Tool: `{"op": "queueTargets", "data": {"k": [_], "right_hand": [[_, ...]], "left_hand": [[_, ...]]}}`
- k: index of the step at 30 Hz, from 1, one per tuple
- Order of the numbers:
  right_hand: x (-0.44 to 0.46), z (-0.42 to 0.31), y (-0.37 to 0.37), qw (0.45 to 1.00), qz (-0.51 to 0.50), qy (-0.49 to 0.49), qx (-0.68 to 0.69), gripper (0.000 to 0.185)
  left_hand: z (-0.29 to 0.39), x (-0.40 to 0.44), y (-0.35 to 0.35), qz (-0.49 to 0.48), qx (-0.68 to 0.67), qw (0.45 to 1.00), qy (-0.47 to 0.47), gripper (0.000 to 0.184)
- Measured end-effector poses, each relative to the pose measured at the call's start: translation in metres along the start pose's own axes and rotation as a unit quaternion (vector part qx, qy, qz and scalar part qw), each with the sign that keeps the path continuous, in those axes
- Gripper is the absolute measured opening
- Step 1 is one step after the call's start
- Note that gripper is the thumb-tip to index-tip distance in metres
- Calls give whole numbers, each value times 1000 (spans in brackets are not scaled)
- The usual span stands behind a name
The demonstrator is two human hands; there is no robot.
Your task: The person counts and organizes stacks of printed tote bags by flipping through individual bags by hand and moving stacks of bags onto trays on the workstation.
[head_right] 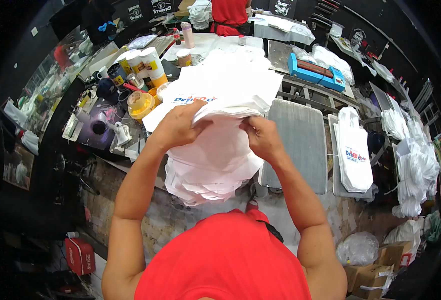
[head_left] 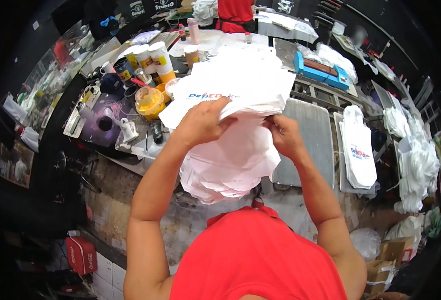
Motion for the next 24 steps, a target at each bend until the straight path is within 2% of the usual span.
{"op": "queueTargets", "data": {"k": [2, 5, 7, 8, 9, 11, 12, 14, 19, 21, 23, 24], "right_hand": [[6, -1, 5, 999, 32, -10, 29, 6], [6, -15, 10, 998, 49, 29, -31, 11], [-7, -26, 21, 991, 90, 81, -62, 24], [-21, -40, 22, 979, 85, 167, -86, 38], [-30, -41, 22, 978, 84, 168, -86, 38], [-60, -31, -24, 966, -153, 170, -119, 38], [-69, -25, -31, 950, -159, 183, -196, 38], [-72, -1, -40, 950, -175, 164, -201, 34], [-39, 1, -39, 951, -192, 114, -214, 17], [-31, 2, -39, 957, -202, 114, -172, 7], [-26, 3, -33, 970, -174, 94, -139, 8], [-25, 5, -31, 975, -200, 19, -96, 8]], "left_hand": [[14, 0, 2, -12, -4, 1000, 2, 50], [10, -4, -6, -32, 7, 999, 44, 45], [-4, 2, -7, -1, 44, 999, 32, 44], [-6, 4, -4, 19, 44, 999, 14, 45], [-10, 5, -6, 21, 44, 999, 15, 45], [-7, 4, -6, 35, 43, 998, -28, 44], [-6, 3, -7, 32, 42, 998, -27, 44], [-1, 3, -6, 35, 39, 998, -44, 44], [-4, 1, -7, 11, 35, 999, -27, 42], [-6, 0, -6, -3, 38, 999, -5, 42], [-6, 0, -3, 1, 33, 999, -3, 41], [-8, 0, -3, 3, 33, 999, -1, 41]]}}
Point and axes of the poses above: each hand's wrist, its own x-axis towards the middle knuckle, its own y-axis out of the back of the hand, z = x × y, the point moved 10 cm from there along x, towards the middle knuckle, and after that the axes turned 13 degrees about z, right-handed, at the moved point
